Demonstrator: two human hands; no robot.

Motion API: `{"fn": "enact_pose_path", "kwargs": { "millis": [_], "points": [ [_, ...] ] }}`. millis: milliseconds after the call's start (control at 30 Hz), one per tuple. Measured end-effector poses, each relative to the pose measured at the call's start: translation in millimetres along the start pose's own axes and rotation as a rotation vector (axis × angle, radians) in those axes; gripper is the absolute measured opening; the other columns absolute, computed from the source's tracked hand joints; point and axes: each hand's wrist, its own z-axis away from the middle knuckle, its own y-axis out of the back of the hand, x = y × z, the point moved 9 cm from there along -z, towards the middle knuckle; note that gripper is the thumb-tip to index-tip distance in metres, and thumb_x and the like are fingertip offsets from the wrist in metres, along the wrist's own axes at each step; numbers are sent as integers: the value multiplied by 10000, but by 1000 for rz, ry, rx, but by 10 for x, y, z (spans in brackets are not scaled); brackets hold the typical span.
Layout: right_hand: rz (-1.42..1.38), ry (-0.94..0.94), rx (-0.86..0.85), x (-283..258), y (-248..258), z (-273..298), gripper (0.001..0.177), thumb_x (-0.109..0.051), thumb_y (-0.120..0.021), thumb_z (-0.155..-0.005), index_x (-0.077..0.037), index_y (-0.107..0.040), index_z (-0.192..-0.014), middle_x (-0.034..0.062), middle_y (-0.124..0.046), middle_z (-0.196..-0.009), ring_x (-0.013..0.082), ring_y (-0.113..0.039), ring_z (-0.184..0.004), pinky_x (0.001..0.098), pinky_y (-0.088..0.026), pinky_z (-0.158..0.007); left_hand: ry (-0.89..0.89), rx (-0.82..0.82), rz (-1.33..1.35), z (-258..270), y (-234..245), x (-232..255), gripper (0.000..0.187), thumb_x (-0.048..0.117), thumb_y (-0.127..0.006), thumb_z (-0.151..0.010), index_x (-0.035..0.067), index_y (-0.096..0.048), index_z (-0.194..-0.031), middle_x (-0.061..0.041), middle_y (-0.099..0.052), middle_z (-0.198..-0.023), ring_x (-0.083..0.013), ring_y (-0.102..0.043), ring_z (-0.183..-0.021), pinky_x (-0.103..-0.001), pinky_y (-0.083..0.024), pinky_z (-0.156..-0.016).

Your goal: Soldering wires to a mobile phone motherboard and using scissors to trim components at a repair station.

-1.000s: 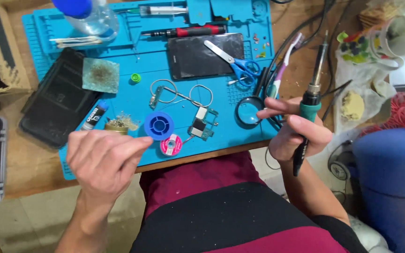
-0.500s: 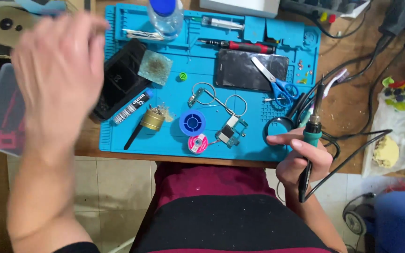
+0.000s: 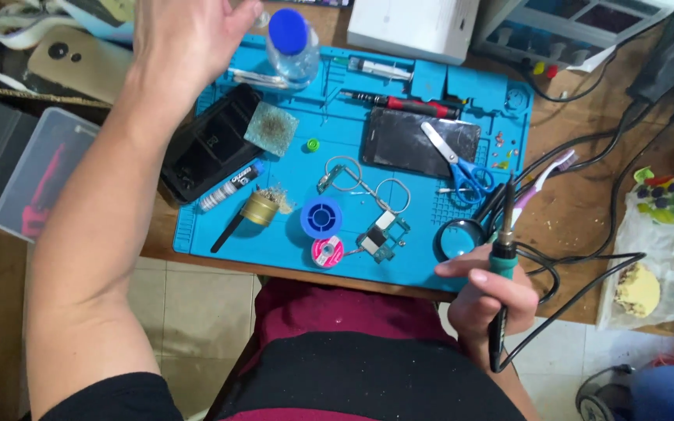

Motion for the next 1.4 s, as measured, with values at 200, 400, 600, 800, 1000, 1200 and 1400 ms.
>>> {"fn": "enact_pose_path", "kwargs": {
  "millis": [200, 400, 600, 800, 1000, 1200, 1400],
  "points": [
    [-26, 44, 50, 82, 107, 5, 236, -336, -341, -1086, -128, -447, -1058, 92, -635, -708, 174, -591, -580, 284, -526, -597, 178, -112, 34, -185, 14, 58, 276, 214, -824, -1008, 58, -607, -941, -38, -684, -719, -228, -668, -592, -414, -561, -523],
    [-5, 39, 18, 93, 111, -29, 240, -353, -328, -1089, -146, -449, -1071, 60, -634, -702, 147, -603, -551, 252, -495, -545, 91, -13, 132, -152, 457, 288, 210, 100, -812, -1019, 26, -643, -1120, -42, -742, -863, -161, -715, -733, -349, -549, -636],
    [-60, -156, -206, -28, 66, -182, 218, -257, -450, -1028, -201, -381, -1227, 160, -660, -1075, 227, -642, -866, 336, -487, -822, 348, -30, 663, 357, 1330, 548, 330, -52, -793, -927, -39, -549, -1149, -155, -604, -1070, -170, -516, -756, -267, -433, -643],
    [-222, 97, -45, -35, -116, -248, 409, -196, -647, -865, -156, -431, -1211, 192, -641, -995, 265, -682, -900, 318, -584, -756, 167, -19, 863, 610, 1452, 1141, 259, 147, -778, -823, 54, -600, -987, -77, -690, -899, -142, -597, -694, -239, -470, -578],
    [-233, -2, -157, -91, -398, -239, 493, -151, -698, -873, -172, -384, -1253, 206, -586, -1180, 297, -610, -1124, 365, -599, -921, 367, -139, 1307, 876, 958, 1290, 264, 228, -753, -815, 125, -599, -1004, -11, -641, -917, -78, -528, -699, -204, -434, -633],
    [-157, -149, -222, -151, -383, -190, 580, -66, -714, -863, -254, -353, -1276, 191, -567, -1196, 311, -660, -1083, 360, -617, -904, 459, -332, 1771, 925, 495, 1898, 291, 273, -740, -823, 131, -564, -1007, 5, -609, -910, -64, -508, -691, -190, -451, -612],
    [-122, -90, -150, -58, -281, -137, 541, -66, -723, -830, -244, -369, -1199, 99, -627, -1043, 248, -659, -792, 293, -546, -703, 490, -356, 1846, 936, 389, 2041, 300, 298, -730, -824, 120, -556, -991, 3, -609, -896, -71, -494, -689, -195, -435, -617]
  ]
}}
